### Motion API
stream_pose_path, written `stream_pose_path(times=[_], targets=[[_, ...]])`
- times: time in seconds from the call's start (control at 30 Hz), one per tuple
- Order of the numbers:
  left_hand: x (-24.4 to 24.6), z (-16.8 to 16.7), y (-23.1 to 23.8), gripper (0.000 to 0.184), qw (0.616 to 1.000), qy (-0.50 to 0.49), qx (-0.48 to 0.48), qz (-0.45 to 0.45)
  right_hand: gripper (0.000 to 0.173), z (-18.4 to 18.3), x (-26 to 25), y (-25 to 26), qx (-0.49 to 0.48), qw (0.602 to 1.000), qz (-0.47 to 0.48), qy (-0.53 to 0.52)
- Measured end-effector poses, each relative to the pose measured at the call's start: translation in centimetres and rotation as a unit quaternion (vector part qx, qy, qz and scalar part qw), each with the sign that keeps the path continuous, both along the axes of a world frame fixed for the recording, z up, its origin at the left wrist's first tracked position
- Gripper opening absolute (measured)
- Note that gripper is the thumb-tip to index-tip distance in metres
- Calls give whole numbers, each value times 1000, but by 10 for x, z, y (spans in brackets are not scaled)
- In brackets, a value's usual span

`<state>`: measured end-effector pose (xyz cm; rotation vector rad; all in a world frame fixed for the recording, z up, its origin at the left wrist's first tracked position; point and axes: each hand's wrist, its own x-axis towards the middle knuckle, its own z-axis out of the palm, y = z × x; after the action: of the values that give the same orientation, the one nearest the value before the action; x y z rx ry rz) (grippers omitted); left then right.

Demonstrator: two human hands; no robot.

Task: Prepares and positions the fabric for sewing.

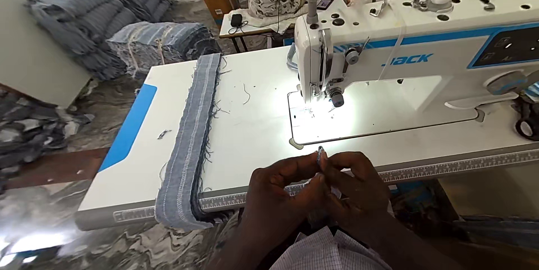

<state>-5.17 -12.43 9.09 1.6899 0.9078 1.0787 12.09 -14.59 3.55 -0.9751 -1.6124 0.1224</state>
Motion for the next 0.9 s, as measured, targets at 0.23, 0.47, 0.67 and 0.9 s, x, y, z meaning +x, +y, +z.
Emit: stream_pose_path(times=[0.23,0.47,0.67,0.9], targets=[[18,-23,25,11,998,-28,-53,17,19,-2,18,23,-239,950,46,195],[38,-40,103,19,966,208,-151,-34,19,-6,36,46,-239,947,-154,-147],[51,-58,129,18,913,402,1,63,26,-37,34,79,-219,917,-157,-294],[30,-80,82,72,864,448,226,25,36,-34,74,120,-159,935,-38,-313]])
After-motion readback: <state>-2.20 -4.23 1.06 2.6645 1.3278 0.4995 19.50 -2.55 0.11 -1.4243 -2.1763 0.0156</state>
